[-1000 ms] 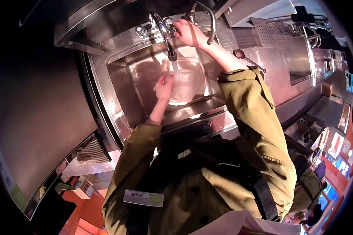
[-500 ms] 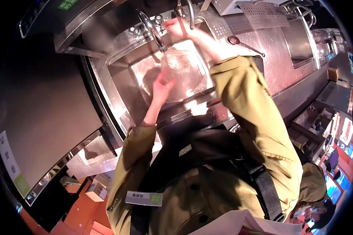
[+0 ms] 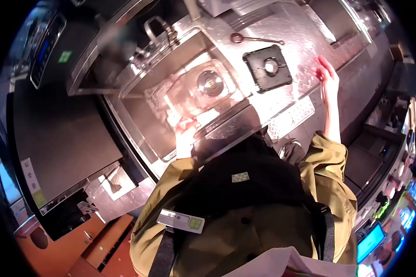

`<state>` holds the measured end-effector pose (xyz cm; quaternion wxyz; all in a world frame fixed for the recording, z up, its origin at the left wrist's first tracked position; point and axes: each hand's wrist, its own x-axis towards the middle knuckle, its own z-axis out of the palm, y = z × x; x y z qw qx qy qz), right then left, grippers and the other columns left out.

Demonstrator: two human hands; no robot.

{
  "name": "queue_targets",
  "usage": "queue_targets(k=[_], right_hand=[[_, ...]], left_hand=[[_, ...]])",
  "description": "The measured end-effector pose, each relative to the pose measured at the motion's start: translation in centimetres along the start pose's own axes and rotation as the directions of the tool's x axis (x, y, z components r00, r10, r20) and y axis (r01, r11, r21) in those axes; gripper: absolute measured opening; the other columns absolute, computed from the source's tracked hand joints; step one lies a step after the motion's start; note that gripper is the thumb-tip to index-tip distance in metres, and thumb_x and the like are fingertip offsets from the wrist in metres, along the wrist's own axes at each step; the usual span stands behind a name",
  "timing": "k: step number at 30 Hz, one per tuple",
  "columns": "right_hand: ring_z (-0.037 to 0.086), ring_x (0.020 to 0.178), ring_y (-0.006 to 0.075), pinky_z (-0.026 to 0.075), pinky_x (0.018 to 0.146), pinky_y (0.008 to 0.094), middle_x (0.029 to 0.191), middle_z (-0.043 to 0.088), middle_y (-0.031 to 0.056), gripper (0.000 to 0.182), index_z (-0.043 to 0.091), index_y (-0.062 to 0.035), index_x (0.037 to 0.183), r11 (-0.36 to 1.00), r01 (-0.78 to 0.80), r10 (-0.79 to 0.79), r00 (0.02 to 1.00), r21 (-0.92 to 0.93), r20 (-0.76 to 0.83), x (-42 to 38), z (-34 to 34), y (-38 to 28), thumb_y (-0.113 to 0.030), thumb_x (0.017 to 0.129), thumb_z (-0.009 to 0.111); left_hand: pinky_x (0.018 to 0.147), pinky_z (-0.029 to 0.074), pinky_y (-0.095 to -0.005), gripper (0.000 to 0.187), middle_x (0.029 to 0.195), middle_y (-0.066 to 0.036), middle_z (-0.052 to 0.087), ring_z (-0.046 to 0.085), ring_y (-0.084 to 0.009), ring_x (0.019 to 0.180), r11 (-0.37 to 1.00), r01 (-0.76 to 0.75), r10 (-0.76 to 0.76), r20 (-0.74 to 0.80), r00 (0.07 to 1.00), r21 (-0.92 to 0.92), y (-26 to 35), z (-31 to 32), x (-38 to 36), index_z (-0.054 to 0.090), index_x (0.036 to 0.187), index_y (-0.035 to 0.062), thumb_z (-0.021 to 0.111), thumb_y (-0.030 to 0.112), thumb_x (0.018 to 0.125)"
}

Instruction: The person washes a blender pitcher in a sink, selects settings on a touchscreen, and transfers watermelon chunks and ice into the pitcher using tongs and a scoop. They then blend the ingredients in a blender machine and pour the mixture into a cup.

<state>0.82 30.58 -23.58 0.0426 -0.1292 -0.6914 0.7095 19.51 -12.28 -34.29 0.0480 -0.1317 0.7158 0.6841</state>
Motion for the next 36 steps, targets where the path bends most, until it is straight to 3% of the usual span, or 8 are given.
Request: queue_targets(k=[5,13,18,22,25,26,29,36], right_hand=[[0.059,0.076,0.0158,0.045,0.066,0.0222,0.108,0.054,0.0128,0.033,0.045,0.0031,0.116,0.99,0.121,-0.088,0.933,0.072,-0.35,1.9,-14.4,2.1,-0.005,0.083,0.043],[0.057,0.057,0.0129,0.042,0.045,0.0202,0.086,0.059,0.008,0.029,0.05,-0.0001,0.107,0.933,0.157,0.114,0.722,0.322,-0.683,6.3,-40.6,8.5,-0.006,0.078,0.052],[0.059,0.064,0.0159,0.047,0.055,0.0258,0.087,0.06,0.0073,0.026,0.052,-0.0008,0.103,0.976,-0.155,0.185,0.962,0.153,-0.202,14.6,-45.9,5.9,-0.01,0.078,0.053],[0.06,0.064,0.016,0.048,0.054,0.0238,0.082,0.06,0.0068,0.027,0.052,-0.0011,0.102,0.956,-0.244,0.186,0.934,0.166,0.304,22.6,-52.1,4.1,-0.019,0.082,0.053],[0.052,0.055,0.0139,0.045,0.056,0.0241,0.066,0.054,0.0048,0.021,0.054,-0.0014,0.093,0.894,-0.231,0.192,0.972,0.383,0.138,29.3,-63.0,13.5,-0.021,0.086,0.049],[0.047,0.051,0.0111,0.045,0.056,0.0252,0.06,0.048,0.0032,0.021,0.055,-0.0009,0.083,0.965,-0.182,0.209,0.968,0.189,-0.138,29.9,-67.5,17.6,-0.018,0.087,0.043],[0.048,0.054,0.0142,0.045,0.057,0.0272,0.062,0.05,0.0054,0.021,0.055,-0.0007,0.083,0.774,-0.6,0.412,0.721,-0.204,-0.557,24.7,-82.0,25.9,-0.018,0.085,0.044],[0.051,0.06,0.0216,0.045,0.06,0.0319,0.066,0.053,0.0105,0.021,0.056,-0.0001,0.082,0.328,-0.932,0.651,0.103,0.156,-0.752,17.7,-105.3,26.2,-0.018,0.081,0.045]], left_hand=[[0.053,0.037,-0.0232,0.034,0.074,-0.005,0.054,0.044,-0.0099,0.057,0.83,0.041,-0.211,-0.244,0.946,-0.556,7.0,4.2,-2.6,0.045,0.104,-0.0027,0.049,0.018,0.077],[0.043,0.034,-0.0206,0.043,0.075,-0.004,0.056,0.04,-0.0078,0.047,0.809,-0.205,0.098,-0.216,0.971,-0.551,20.6,23.2,-3.3,0.04,0.114,-0.0018,0.043,0.027,0.082],[0.037,0.032,-0.019,0.048,0.076,-0.004,0.057,0.038,-0.0065,0.041,0.79,-0.204,0.237,-0.02,0.971,-0.578,27.3,40.2,0.5,0.037,0.12,-0.0012,0.038,0.032,0.086],[0.035,0.031,-0.0183,0.047,0.076,-0.004,0.058,0.036,-0.0066,0.036,0.856,-0.171,0.224,0.052,0.973,-0.487,28.5,57.5,8.5,0.037,0.121,-0.0006,0.035,0.032,0.087],[0.035,0.034,-0.02,0.046,0.062,-0.003,0.051,0.039,-0.0097,0.035,0.915,-0.082,0.189,0.24,0.952,-0.395,29.1,71.2,14.4,0.041,0.115,-0.0021,0.043,0.024,0.077],[0.035,0.035,-0.0205,0.046,0.056,-0.002,0.048,0.04,-0.0106,0.036,0.938,-0.096,0.214,0.337,0.917,-0.333,29.4,75.6,17.4,0.043,0.112,-0.0029,0.046,0.021,0.073],[0.038,0.038,-0.0216,0.049,0.063,-0.006,0.051,0.044,-0.0124,0.04,0.974,-0.003,0.118,0.497,0.86,-0.227,30.8,91.3,24.2,0.039,0.118,0.002,0.044,0.018,0.071],[0.053,0.042,-0.0247,0.055,0.077,-0.007,0.052,0.047,-0.0136,0.056,0.958,0.104,0.139,0.752,0.644,-0.267,35.6,125.3,35.1,0.025,0.128,0.0049,0.045,0.007,0.076]])
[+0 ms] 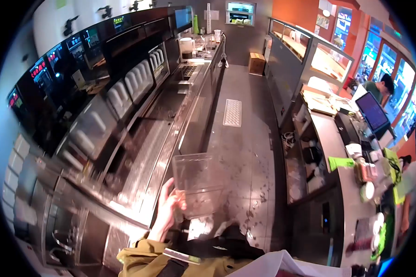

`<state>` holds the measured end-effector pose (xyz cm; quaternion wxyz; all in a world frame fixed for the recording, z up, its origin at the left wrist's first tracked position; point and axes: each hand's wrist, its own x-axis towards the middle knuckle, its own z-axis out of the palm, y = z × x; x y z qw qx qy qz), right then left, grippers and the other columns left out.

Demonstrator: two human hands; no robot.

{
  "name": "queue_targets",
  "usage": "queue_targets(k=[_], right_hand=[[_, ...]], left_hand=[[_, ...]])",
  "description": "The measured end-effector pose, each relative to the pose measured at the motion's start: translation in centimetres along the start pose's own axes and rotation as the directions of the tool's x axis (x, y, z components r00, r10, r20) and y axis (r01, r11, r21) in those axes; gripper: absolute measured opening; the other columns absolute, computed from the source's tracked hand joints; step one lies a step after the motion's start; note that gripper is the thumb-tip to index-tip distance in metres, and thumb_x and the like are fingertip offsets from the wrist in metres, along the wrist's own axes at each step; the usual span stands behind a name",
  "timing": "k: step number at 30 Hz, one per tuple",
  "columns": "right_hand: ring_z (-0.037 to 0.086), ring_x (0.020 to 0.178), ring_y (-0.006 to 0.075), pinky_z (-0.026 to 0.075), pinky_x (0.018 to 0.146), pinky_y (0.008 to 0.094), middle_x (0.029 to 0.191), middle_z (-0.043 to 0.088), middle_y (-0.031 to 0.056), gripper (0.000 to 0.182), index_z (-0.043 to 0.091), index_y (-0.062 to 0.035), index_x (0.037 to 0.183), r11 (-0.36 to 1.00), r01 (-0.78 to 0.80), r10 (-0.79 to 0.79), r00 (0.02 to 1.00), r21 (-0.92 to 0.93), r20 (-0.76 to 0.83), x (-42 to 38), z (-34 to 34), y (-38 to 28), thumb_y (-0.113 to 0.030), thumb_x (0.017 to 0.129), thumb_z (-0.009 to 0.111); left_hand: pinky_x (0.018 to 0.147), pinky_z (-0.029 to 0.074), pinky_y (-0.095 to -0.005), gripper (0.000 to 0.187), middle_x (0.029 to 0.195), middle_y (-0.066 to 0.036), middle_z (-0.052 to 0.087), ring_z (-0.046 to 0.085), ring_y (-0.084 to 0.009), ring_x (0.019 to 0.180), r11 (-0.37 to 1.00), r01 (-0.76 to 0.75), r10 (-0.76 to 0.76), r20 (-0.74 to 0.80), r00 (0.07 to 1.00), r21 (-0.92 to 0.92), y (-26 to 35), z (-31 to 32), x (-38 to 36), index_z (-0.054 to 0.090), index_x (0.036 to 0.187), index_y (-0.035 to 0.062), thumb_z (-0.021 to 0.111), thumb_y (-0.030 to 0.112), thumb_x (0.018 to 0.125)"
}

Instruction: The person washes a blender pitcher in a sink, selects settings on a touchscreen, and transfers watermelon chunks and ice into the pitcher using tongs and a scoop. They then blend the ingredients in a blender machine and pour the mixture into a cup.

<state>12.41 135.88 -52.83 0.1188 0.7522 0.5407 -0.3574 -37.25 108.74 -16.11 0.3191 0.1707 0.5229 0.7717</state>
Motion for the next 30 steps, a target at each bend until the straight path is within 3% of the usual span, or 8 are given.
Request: queue_targets(k=[5,11,14,15,16,18,24,30], right_hand=[[0.053,0.064,0.0268,0.045,0.062,0.0353,0.069,0.055,0.0141,0.022,0.057,0.0003,0.081,0.998,-0.049,0.049,0.999,-0.025,0.012,13.2,-2.7,-15.2,-0.019,0.078,0.046],[0.055,0.069,0.0331,0.045,0.064,0.0393,0.073,0.057,0.0184,0.023,0.058,0.0008,0.08,0.882,0.422,-0.445,0.892,-0.212,-0.075,30.7,-8.3,-55.7,-0.019,0.074,0.048],[0.056,0.072,0.0362,0.045,0.065,0.0413,0.075,0.059,0.0206,0.023,0.058,0.001,0.079,0.517,0.834,-0.845,0.461,-0.191,-0.272,33.0,-9.6,-88.1,-0.019,0.073,0.048],[0.057,0.078,0.0355,0.045,0.067,0.0405,0.079,0.059,0.022,0.026,0.057,0.0024,0.08,0.509,0.858,-0.84,0.48,-0.066,-0.252,25.4,-13.6,-98.3,-0.02,0.075,0.047],[0.057,0.08,0.0346,0.045,0.068,0.0401,0.081,0.059,0.0212,0.025,0.057,0.0004,0.083,0.368,0.93,-0.891,0.348,-0.015,-0.292,21.9,-14.5,-106.7,-0.021,0.075,0.047],[0.059,0.075,0.0264,0.046,0.068,0.0341,0.078,0.06,0.0148,0.022,0.059,-0.0032,0.086,-0.11,0.974,-0.915,-0.022,0.197,-0.403,14.6,-14.9,-121.0,-0.021,0.075,0.053],[0.05,0.087,0.018,0.039,0.078,0.0302,0.094,0.054,0.009,0.021,0.051,-0.0052,0.093,-0.71,0.668,-0.686,-0.585,0.222,-0.433,-0.8,-18.4,-144.8,-0.009,0.072,0.053],[0.041,0.108,0.0302,0.032,0.091,0.0382,0.117,0.047,0.014,0.02,0.05,-0.0034,0.086,-0.918,0.383,-0.371,-0.729,0.107,-0.575,-6.7,-22.7,-158.0,-0.008,0.067,0.055]], left_hand=[[0.057,0.043,-0.028,0.053,0.081,-0.008,0.054,0.051,-0.0158,0.06,0.997,-0.028,0.026,-0.026,0.999,-0.067,-4.6,6.6,21.9,0.026,0.127,0.0035,0.038,0.004,0.076],[0.062,0.045,-0.0308,0.054,0.084,-0.009,0.053,0.053,-0.0169,0.065,0.968,-0.221,0.195,-0.196,0.961,-0.118,-2.2,11.0,44.1,0.026,0.129,0.0035,0.035,0.004,0.076],[0.058,0.045,-0.0287,0.055,0.084,-0.008,0.052,0.053,-0.0153,0.063,0.935,-0.344,0.307,-0.285,0.908,-0.09,-1.4,10.1,53.5,0.027,0.129,0.0035,0.036,0.004,0.074],[0.057,0.046,-0.0278,0.056,0.085,-0.008,0.053,0.053,-0.0153,0.064,0.927,-0.363,0.316,-0.322,0.893,-0.097,-1.1,10.5,56.8,0.027,0.129,0.0031,0.036,0.004,0.074],[0.056,0.046,-0.027,0.056,0.086,-0.008,0.053,0.054,-0.0153,0.064,0.918,-0.385,0.329,-0.355,0.875,-0.098,-0.5,10.7,60.1,0.027,0.129,0.0026,0.035,0.004,0.074],[0.056,0.047,-0.0265,0.057,0.088,-0.009,0.053,0.053,-0.015,0.064,0.924,-0.382,0.353,-0.458,0.816,0.03,-1.3,8.6,68.5,0.027,0.129,0.0021,0.033,0.003,0.073],[0.053,0.043,-0.0242,0.054,0.076,-0.005,0.051,0.048,-0.0115,0.055,0.891,-0.453,0.382,-0.575,0.723,0.022,0.2,5.0,93.4,0.03,0.129,0.0051,0.039,0.001,0.076],[0.043,0.041,-0.0215,0.024,0.072,-0.006,0.052,0.048,-0.0103,0.05,0.832,-0.536,0.467,-0.7,0.54,0.142,0.1,-0.2,111.9,0.048,0.102,0.0017,0.037,0.004,0.081]])
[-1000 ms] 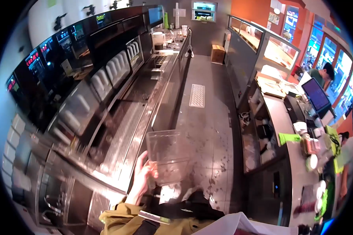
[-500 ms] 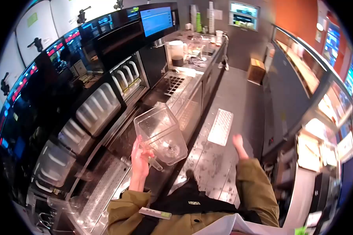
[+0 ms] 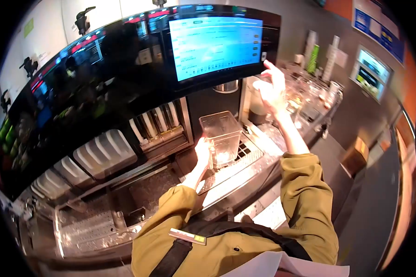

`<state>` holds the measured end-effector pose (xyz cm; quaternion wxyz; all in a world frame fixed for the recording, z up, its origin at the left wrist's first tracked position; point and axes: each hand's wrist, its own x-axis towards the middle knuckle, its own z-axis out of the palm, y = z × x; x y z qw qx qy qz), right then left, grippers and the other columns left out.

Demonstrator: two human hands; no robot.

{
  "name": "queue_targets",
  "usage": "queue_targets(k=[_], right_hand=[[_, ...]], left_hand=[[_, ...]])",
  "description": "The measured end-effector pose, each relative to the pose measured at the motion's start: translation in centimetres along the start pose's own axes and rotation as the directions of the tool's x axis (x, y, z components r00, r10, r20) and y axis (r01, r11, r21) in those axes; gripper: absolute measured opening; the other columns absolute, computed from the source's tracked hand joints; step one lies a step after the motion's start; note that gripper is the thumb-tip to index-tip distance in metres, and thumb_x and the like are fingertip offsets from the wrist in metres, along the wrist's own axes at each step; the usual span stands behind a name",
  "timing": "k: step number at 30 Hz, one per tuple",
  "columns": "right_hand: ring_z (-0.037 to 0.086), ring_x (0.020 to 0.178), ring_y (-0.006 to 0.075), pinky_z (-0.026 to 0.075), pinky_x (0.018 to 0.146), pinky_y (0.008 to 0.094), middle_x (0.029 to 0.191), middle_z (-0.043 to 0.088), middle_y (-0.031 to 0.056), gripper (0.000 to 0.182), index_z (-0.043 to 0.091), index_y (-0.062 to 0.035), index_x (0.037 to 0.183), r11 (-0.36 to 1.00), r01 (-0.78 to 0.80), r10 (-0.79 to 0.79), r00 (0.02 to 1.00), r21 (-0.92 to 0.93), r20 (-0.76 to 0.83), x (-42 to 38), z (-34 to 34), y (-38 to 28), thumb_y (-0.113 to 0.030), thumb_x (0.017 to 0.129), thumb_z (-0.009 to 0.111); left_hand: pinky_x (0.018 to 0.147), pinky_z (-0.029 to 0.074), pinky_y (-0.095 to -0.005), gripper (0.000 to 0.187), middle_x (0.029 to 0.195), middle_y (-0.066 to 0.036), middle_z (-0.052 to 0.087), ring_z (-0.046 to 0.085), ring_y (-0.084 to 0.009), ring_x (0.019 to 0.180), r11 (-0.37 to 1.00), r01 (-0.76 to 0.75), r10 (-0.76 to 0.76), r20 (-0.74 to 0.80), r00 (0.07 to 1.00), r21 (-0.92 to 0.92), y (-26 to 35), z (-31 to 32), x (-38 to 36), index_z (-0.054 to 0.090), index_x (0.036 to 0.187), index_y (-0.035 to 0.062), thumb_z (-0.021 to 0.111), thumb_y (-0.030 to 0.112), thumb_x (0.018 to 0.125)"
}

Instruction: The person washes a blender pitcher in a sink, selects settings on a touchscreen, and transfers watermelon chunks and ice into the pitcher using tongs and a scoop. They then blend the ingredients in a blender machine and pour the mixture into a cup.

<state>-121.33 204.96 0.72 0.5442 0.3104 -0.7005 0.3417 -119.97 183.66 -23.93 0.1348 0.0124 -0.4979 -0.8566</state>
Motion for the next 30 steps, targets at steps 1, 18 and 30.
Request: queue_targets(k=[1,18,30], right_hand=[[0.04,0.11,0.0306,0.031,0.092,0.0386,0.119,0.045,0.0137,0.02,0.05,-0.0034,0.086,0.998,0.054,-0.054,0.999,0.019,-0.004,1.1,0.5,1.4,-0.008,0.067,0.056],[0.036,0.114,0.0326,0.024,0.095,0.0444,0.113,0.052,0.0126,0.016,0.045,-0.0058,0.07,0.93,0.325,-0.306,0.943,0.171,-0.133,8.0,4.8,12.7,-0.013,0.064,0.058],[0.037,0.114,0.0339,0.026,0.095,0.0429,0.112,0.053,0.015,0.013,0.046,-0.0037,0.072,0.867,0.363,-0.377,0.926,0.342,-0.028,4.5,5.2,9.4,-0.006,0.063,0.056]], left_hand=[[0.041,0.041,-0.0228,0.012,0.065,-0.006,0.051,0.049,-0.0117,0.047,0.995,-0.093,0.091,-0.102,0.991,-0.016,-1.8,0.8,1.4,0.05,0.086,0.0017,0.041,0.007,0.08],[0.035,0.035,-0.0295,0.031,0.039,-0.011,0.047,0.043,-0.017,0.033,0.889,-0.204,0.426,-0.578,0.696,0.41,-8.7,6.8,6.7,0.046,0.041,-0.0041,0.041,0.01,0.068],[0.045,0.039,-0.0339,0.021,0.049,-0.01,0.051,0.049,-0.0198,0.044,0.726,-0.059,0.54,-0.514,0.667,0.685,-10.4,7.0,7.9,0.052,0.053,0.0047,0.045,0.016,0.07]])
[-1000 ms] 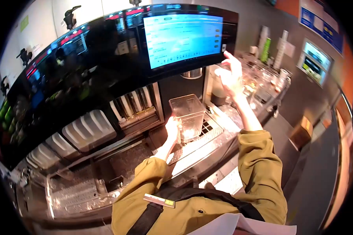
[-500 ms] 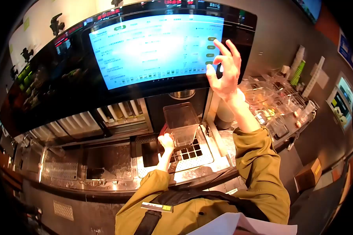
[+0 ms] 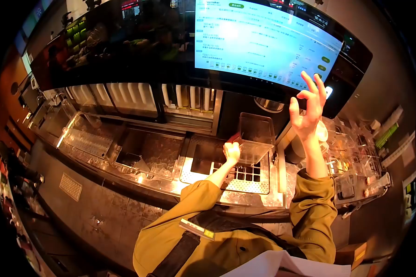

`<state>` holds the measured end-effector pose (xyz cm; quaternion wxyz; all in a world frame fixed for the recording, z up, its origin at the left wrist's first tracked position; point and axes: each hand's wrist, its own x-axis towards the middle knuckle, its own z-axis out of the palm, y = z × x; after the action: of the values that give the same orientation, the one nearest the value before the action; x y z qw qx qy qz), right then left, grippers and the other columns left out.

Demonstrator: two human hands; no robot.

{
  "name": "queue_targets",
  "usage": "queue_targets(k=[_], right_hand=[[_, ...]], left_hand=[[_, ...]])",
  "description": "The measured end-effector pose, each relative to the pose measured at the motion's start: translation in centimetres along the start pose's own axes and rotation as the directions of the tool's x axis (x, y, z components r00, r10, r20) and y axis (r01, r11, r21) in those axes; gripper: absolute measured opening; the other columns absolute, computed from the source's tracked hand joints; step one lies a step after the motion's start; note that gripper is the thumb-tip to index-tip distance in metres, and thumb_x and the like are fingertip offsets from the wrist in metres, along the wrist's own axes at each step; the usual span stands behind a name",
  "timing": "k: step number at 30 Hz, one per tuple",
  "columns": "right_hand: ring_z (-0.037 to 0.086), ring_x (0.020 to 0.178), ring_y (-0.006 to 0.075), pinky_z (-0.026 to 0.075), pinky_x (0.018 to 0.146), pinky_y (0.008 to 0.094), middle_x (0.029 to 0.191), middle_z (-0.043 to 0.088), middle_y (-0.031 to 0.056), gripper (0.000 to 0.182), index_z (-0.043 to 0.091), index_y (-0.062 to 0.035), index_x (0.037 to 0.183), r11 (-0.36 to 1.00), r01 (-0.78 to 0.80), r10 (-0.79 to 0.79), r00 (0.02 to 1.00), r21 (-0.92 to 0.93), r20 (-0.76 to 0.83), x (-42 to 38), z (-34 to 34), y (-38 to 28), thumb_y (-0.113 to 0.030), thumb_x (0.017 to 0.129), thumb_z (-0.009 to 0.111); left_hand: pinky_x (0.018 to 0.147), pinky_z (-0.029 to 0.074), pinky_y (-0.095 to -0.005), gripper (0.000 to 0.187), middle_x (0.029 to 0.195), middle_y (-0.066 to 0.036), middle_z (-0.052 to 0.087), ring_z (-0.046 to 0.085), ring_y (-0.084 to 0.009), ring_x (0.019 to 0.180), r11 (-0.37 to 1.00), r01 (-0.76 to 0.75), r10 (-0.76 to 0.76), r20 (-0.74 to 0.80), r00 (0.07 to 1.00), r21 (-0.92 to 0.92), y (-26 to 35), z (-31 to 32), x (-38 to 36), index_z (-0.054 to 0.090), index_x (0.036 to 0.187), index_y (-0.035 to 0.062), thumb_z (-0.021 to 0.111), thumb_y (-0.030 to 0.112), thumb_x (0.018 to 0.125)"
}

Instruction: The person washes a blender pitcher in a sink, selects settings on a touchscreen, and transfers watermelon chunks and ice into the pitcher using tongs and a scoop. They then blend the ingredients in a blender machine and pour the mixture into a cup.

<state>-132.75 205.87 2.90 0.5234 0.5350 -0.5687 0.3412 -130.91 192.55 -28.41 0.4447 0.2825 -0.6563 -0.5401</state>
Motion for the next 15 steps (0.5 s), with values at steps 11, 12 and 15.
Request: queue_targets(k=[11,12,15], right_hand=[[0.042,0.109,0.0307,0.032,0.09,0.037,0.105,0.057,0.0124,0.011,0.049,-0.0035,0.073,0.999,0.03,-0.03,1.0,-0.023,-0.009,0.6,1.0,0.1,-0.005,0.063,0.054],[0.043,0.108,0.0303,0.032,0.09,0.0367,0.105,0.057,0.0123,0.011,0.05,-0.0036,0.074,0.999,0.032,-0.032,0.999,-0.024,-0.011,0.4,1.1,0.3,-0.004,0.063,0.054],[0.042,0.11,0.0291,0.032,0.091,0.0395,0.108,0.056,0.0092,0.016,0.048,-0.0047,0.075,0.996,0.063,-0.061,0.998,-0.066,0.034,1.0,1.4,0.7,-0.002,0.059,0.052]], left_hand=[[0.052,0.041,-0.0343,0.013,0.058,-0.011,0.055,0.052,-0.0219,0.052,0.997,-0.039,0.039,-0.006,0.999,0.07,-0.5,-0.1,-0.3,0.055,0.065,0.0087,0.046,0.016,0.071],[0.052,0.041,-0.0344,0.013,0.059,-0.011,0.055,0.053,-0.0221,0.053,0.996,-0.044,0.045,-0.005,0.999,0.076,-0.4,-0.3,-0.3,0.056,0.066,0.009,0.046,0.016,0.071],[0.054,0.042,-0.0345,0.012,0.062,-0.011,0.056,0.054,-0.0227,0.055,0.995,-0.06,0.06,-0.004,0.998,0.086,-0.5,-0.8,-0.1,0.057,0.069,0.0101,0.046,0.016,0.071]])
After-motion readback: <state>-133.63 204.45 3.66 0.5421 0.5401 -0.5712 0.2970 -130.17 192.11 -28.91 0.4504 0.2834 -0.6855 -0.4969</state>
